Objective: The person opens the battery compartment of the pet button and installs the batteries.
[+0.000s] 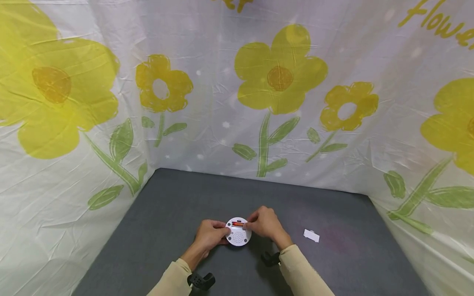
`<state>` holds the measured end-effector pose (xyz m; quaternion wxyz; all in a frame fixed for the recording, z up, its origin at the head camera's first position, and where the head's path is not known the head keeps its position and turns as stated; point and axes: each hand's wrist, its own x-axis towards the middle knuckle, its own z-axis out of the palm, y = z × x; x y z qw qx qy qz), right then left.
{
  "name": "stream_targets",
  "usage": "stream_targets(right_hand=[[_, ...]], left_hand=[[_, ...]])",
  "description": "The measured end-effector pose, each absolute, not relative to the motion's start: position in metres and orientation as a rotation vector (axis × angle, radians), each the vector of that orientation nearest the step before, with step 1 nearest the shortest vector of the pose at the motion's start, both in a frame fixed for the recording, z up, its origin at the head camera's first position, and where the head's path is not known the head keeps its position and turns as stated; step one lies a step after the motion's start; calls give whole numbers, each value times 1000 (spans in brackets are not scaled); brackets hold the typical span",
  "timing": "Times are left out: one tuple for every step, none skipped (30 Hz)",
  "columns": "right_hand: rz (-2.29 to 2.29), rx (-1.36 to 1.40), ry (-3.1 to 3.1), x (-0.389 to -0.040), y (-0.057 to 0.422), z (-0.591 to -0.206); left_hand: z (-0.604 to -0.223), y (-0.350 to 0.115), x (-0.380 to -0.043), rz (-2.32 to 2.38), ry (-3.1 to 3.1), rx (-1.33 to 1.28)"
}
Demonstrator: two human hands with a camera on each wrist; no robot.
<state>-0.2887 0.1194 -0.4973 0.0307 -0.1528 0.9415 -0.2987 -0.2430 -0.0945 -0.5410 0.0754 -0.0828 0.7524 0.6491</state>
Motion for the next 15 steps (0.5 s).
stream_targets(right_hand=[[-919,-450,2906,-289,119,-497],[-915,-433,2912,-289,119,-497],[-913,-418,2916,-289,118,-497],[-911,-397,2919,-289,118,-497],[-906,-381,2921,-289,118,-497],[-904,-369,2922,-289,118,-497],[-902,-366,2924,-289,117,-497],[-903,-357,2920,-289,117,-497],[-905,-350,2915,-289,117,-497],[-908,-341,2910,-290,117,-498],[-908,-347,2910,-290,116,-498],[-911,-346,2907,-290,116,-498],[-912,-347,2906,-289,116,-498],[-912,-345,2906,-289,116,-498],[-913,-345,2905,-289,116,-498]], left_hand=[[-541,-94,-243,1947,2257,-249],[-541,-94,-243,1947,2256,-251],[-541,-94,-243,1947,2261,-245],[-541,-94,-243,1949,2258,-246],[-541,-94,-243,1950,2257,-246],[-541,-94,-243,1950,2257,-247],[-542,-94,-243,1949,2260,-245],[-542,-94,-243,1948,2260,-244],[-542,-94,-243,1947,2263,-242],[-542,-94,-243,1947,2259,-247],[-542,-94,-243,1945,2262,-243],[-542,-94,-243,1945,2263,-241],[-542,-95,-243,1945,2263,-238],[-542,-95,-243,1946,2262,-237],[-542,-95,-243,1946,2262,-237]])
